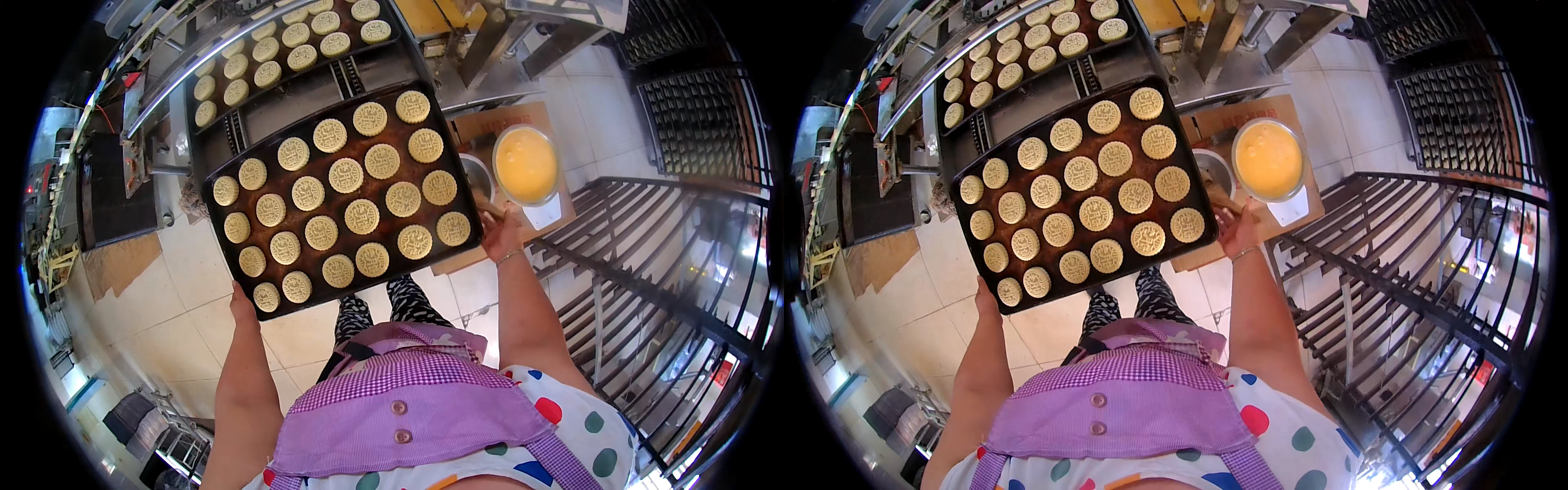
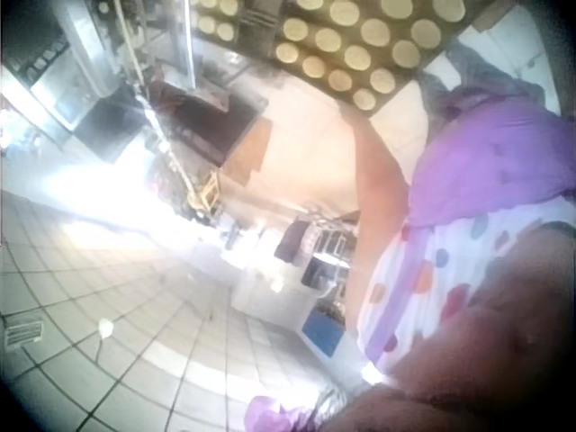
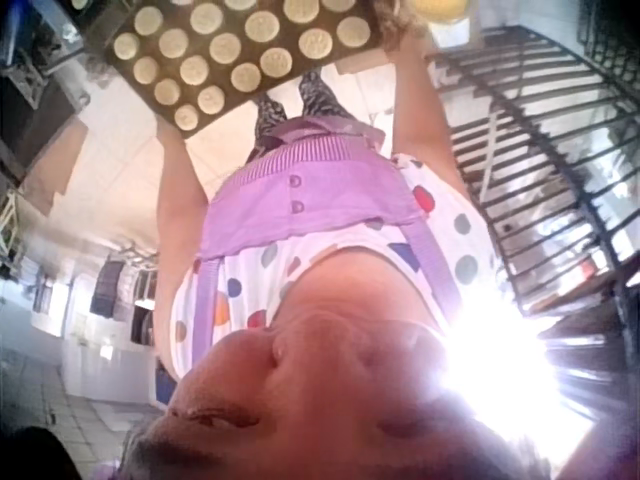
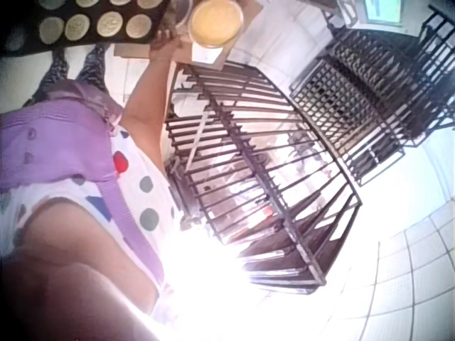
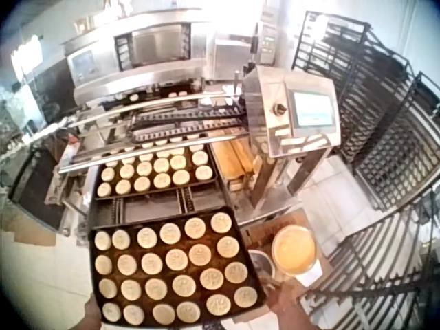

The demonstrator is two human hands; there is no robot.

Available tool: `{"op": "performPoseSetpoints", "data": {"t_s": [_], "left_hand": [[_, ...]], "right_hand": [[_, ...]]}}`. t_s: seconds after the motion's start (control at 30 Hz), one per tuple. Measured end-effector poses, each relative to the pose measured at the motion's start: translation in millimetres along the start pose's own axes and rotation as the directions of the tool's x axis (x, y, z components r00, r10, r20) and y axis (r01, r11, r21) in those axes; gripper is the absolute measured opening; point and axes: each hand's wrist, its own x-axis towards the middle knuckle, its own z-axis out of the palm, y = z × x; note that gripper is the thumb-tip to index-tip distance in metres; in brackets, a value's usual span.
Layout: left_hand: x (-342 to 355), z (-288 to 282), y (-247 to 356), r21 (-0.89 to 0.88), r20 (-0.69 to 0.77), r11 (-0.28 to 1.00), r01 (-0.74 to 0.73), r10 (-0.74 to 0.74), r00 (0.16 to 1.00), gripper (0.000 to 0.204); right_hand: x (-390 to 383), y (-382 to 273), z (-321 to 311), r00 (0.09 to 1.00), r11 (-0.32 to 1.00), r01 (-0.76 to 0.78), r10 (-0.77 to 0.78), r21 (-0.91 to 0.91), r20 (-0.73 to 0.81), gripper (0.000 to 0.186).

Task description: The person brushes liquid over mooncakes on a baking tray and places the tray onto a rack.

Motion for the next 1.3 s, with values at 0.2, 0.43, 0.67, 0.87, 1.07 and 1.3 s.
{"op": "performPoseSetpoints", "data": {"t_s": [0.2, 0.43, 0.67, 0.87, 1.07, 1.3], "left_hand": [[8, -5, 9, -0.404, 0.301, 0.861, 0.307, -0.192, 0.934, 0.072], [10, 1, -1, -0.525, 0.244, 0.825, 0.207, -0.087, 0.966, 0.070], [-46, -74, -26, -0.590, 0.429, 0.790, 0.167, 0.131, 0.894, 0.053], [-83, -143, 6, -0.570, 0.705, 0.779, 0.260, 0.301, 0.642, 0.058], [-199, -148, 112, -0.442, 0.881, 0.881, 0.167, 0.391, 0.267, 0.061], [-163, -162, 207, -0.483, 0.876, 0.871, -0.088, 0.482, -0.031, 0.072]], "right_hand": [[-5, 5, 6, 0.988, 0.971, -0.052, 0.084, -0.235, 0.129, 0.055], [-26, 11, 73, 0.974, 0.794, 0.222, -0.210, -0.566, 0.088, 0.065], [-114, 79, -19, 0.781, 0.483, 0.411, -0.624, -0.774, 0.025, 0.063], [-238, 138, -54, 0.827, 0.748, 0.317, -0.519, -0.584, -0.216, 0.069], [-421, 155, -137, 0.813, 0.814, 0.581, -0.581, 0.003, -0.038, 0.059], [-561, 271, -63, 0.063, 0.003, 0.928, -0.987, 0.374, -0.149, 0.067]]}}
